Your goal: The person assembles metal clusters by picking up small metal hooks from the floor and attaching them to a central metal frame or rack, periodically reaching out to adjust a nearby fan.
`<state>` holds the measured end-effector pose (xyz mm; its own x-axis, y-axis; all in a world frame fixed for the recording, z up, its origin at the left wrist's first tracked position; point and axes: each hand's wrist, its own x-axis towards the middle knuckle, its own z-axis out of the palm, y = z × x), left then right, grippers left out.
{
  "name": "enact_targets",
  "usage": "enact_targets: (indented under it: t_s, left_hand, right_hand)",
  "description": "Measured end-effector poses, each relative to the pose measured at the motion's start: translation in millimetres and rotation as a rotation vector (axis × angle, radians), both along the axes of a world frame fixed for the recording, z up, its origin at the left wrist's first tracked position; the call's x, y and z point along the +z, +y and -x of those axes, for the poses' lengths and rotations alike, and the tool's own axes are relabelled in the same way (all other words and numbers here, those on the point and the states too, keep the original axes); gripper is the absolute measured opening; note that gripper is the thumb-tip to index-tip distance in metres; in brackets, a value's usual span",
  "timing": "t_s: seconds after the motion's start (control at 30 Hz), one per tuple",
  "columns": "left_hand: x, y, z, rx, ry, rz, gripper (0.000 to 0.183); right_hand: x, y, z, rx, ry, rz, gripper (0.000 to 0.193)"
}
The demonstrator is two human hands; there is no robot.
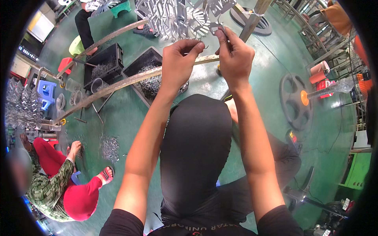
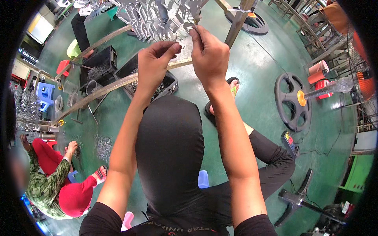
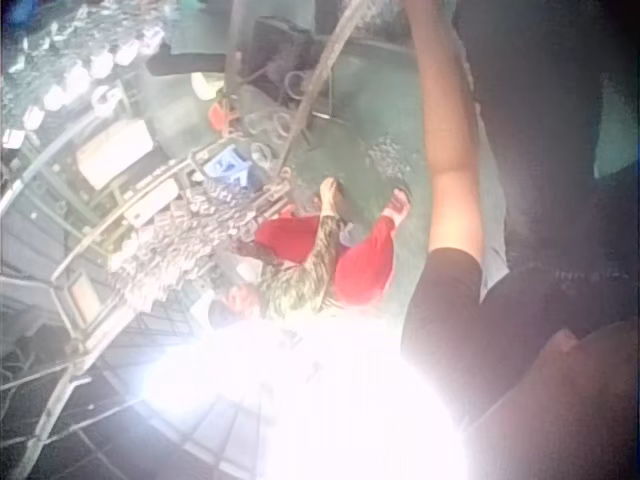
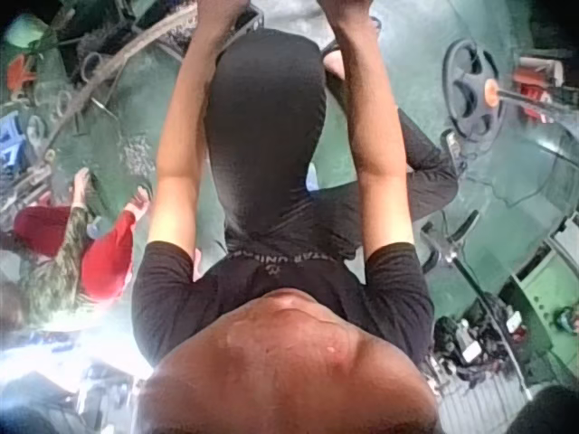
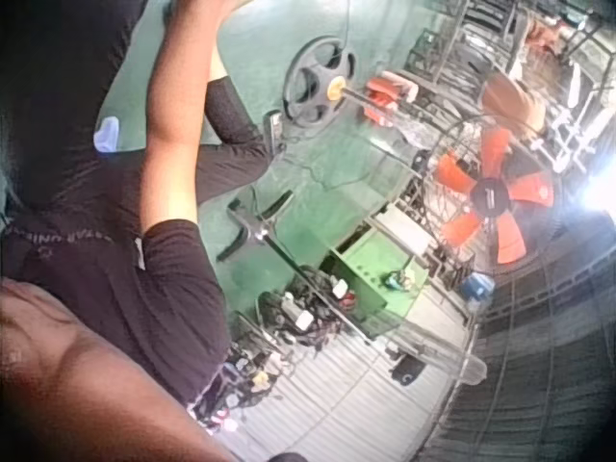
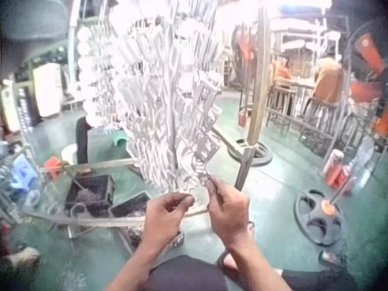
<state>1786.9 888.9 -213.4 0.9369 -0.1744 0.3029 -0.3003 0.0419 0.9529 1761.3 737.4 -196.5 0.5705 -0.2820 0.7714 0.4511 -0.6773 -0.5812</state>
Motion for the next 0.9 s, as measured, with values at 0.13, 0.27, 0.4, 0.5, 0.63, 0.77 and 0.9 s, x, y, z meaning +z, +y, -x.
enact_targets:
  t_s: [0.13,0.27,0.4,0.5,0.63,0.77,0.9]
  left_hand:
    - [-1,-12,9,0.006,-0.040,0.047,0.020]
    - [-11,-19,8,0.101,-0.190,0.024,0.019]
    - [-11,-25,8,0.223,-0.308,-0.072,0.020]
    - [-9,-26,9,0.254,-0.363,-0.147,0.018]
    - [-8,-23,4,0.309,-0.573,-0.302,0.013]
    - [-8,-21,2,0.320,-0.718,-0.417,0.009]
    - [-5,-19,1,0.281,-0.617,-0.380,0.010]
  right_hand:
    - [17,-2,12,-0.014,0.141,0.070,0.017]
    - [32,2,17,-0.005,0.169,0.069,0.019]
    - [37,0,18,-0.008,0.210,0.084,0.022]
    - [37,0,17,-0.006,0.215,0.091,0.023]
    - [42,2,16,0.004,0.253,0.086,0.025]
    - [42,2,16,0.034,0.325,0.055,0.028]
    - [30,-6,11,0.192,0.253,-0.002,0.032]
